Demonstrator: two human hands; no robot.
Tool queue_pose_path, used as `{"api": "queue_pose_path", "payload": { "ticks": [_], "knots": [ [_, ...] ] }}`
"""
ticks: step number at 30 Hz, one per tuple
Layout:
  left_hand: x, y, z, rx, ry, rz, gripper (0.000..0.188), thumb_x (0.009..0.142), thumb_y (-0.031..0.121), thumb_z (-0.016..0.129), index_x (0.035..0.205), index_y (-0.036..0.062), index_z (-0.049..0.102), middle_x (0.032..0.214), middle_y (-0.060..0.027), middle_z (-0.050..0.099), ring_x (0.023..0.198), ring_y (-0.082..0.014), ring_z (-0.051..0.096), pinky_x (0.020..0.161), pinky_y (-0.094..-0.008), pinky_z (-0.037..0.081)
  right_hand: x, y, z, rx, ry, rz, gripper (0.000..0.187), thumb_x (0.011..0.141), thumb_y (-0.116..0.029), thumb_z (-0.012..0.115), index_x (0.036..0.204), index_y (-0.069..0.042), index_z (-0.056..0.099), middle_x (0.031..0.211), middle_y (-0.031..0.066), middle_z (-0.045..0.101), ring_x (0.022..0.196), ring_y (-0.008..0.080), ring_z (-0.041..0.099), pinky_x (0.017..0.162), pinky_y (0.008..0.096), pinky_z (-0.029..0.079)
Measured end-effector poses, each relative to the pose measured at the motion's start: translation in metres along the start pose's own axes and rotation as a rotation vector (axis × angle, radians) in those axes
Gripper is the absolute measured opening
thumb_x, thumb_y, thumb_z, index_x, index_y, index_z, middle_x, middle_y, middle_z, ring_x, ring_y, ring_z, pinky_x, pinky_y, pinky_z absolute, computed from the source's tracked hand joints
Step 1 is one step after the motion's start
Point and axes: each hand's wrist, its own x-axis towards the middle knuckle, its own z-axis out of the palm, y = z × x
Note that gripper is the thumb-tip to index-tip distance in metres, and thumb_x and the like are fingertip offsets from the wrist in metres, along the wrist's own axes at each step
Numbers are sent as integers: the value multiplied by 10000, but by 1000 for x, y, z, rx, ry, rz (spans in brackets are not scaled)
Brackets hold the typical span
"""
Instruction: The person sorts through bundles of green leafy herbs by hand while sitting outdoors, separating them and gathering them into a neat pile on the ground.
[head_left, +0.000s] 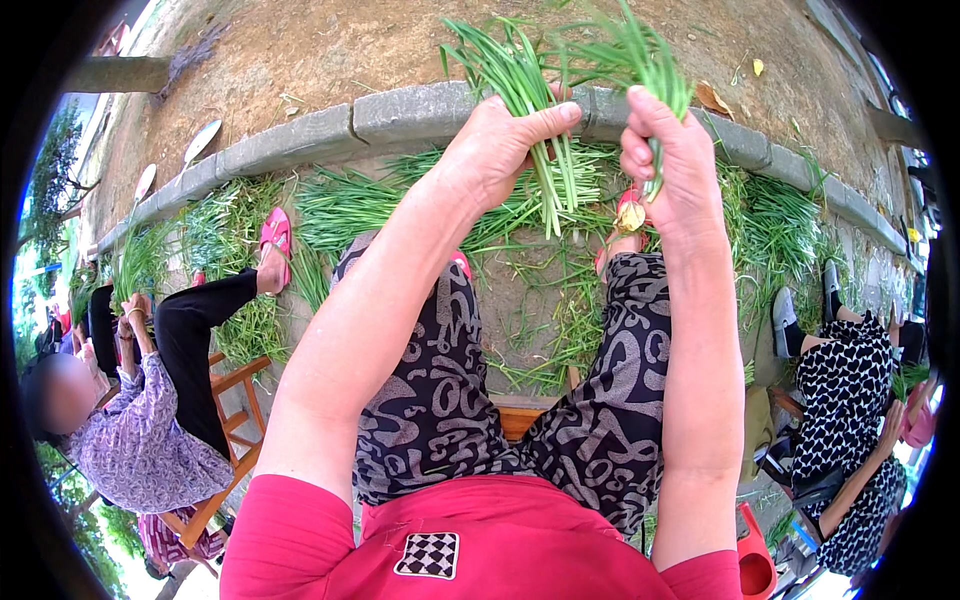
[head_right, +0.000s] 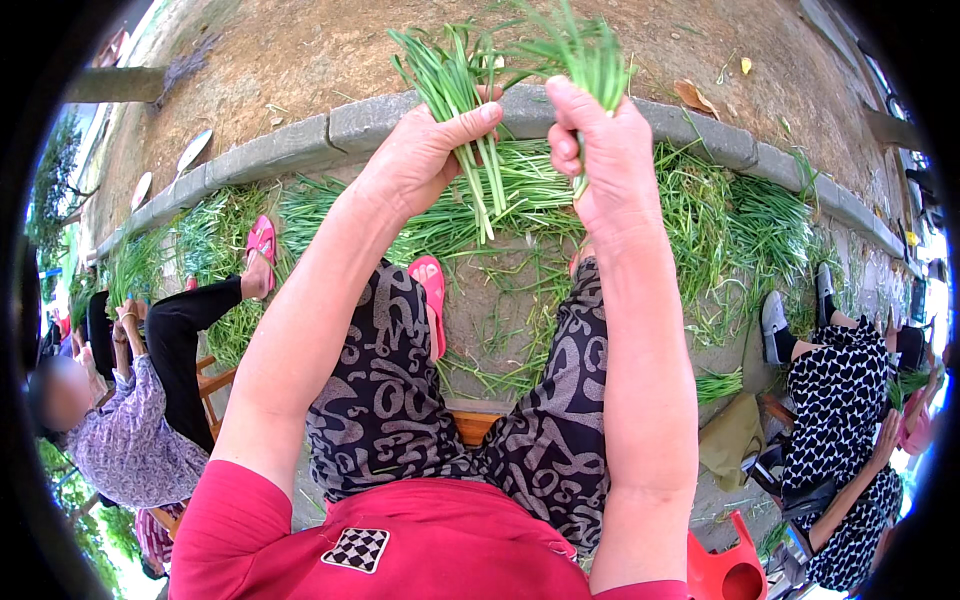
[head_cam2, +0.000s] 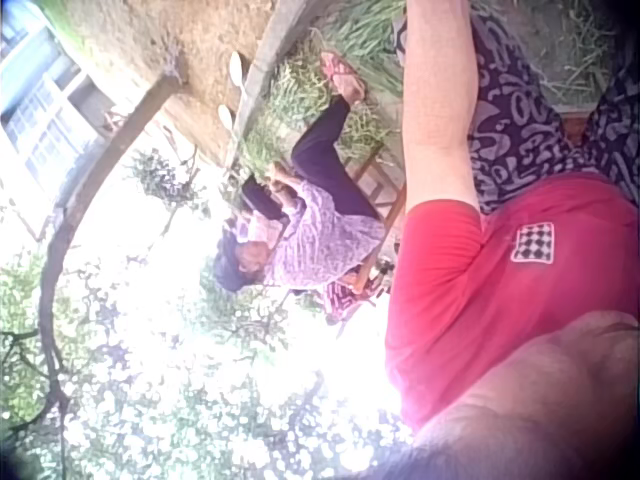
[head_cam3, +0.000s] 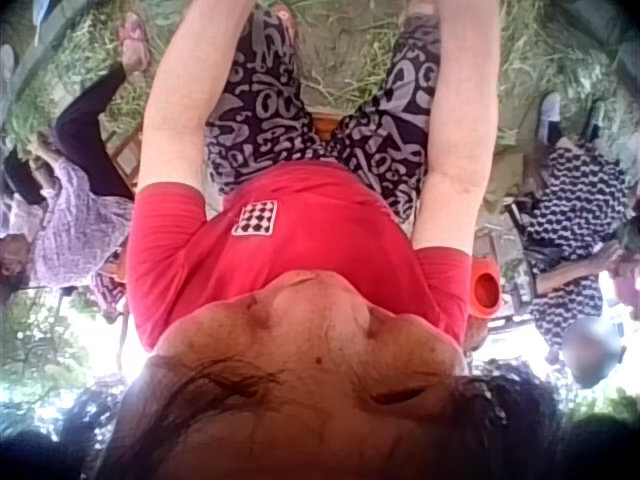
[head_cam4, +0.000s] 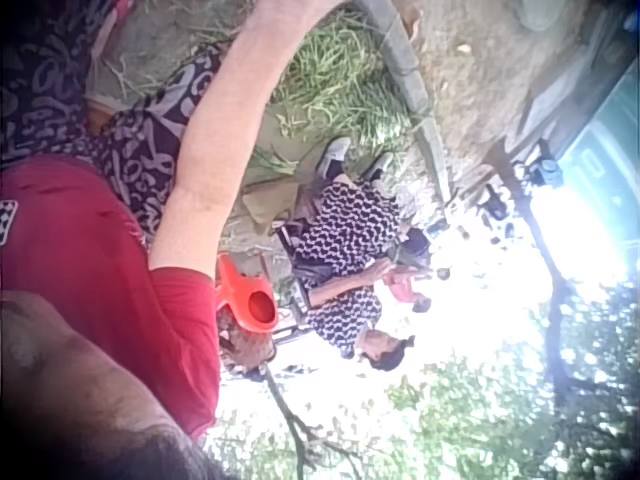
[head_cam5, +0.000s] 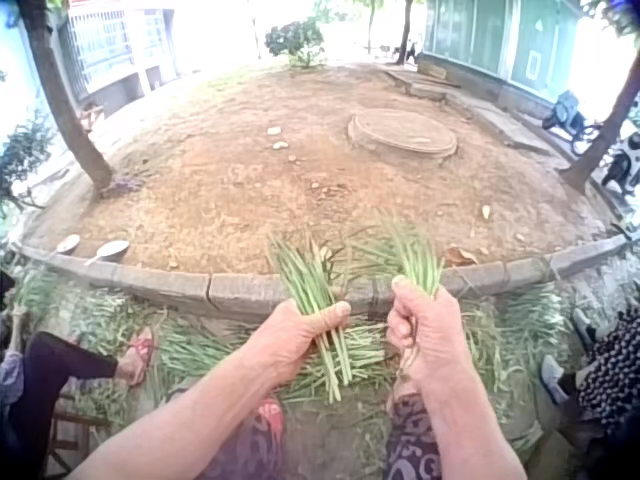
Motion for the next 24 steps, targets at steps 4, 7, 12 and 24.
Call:
{"api": "queue_pose_path", "payload": {
  "ticks": [4,7,12,24],
  "knots": [
    [1,1,0,-50,82,-74,294,793,181,719,1033,57,603,853,3,599,773,-109,554,683,-266,455,7,-2,-11,307,71,-100,163,828,-90,645,857,-38,493,677,30,513,470,84,435,372,187,314],
    [4,0,-5,-93,178,-92,227,800,181,713,977,77,616,845,18,613,762,-103,569,668,-259,468,7,-7,-17,381,146,-165,163,822,-57,641,898,-6,506,764,92,579,488,79,450,372,181,323],
    [4,-2,-6,-112,158,-76,198,803,174,710,952,79,621,832,18,614,742,-105,571,652,-259,470,2,-1,-6,-72,47,-18,277,776,-91,709,931,20,508,747,73,583,492,55,457,378,159,329],
    [2,-1,-2,-130,-44,-68,272,839,173,665,1067,45,589,963,-31,629,880,-124,586,774,-291,486,-7,5,11,-536,-160,-68,442,692,-141,781,1051,-6,560,872,41,629,740,104,568,658,247,463]
  ]
}}
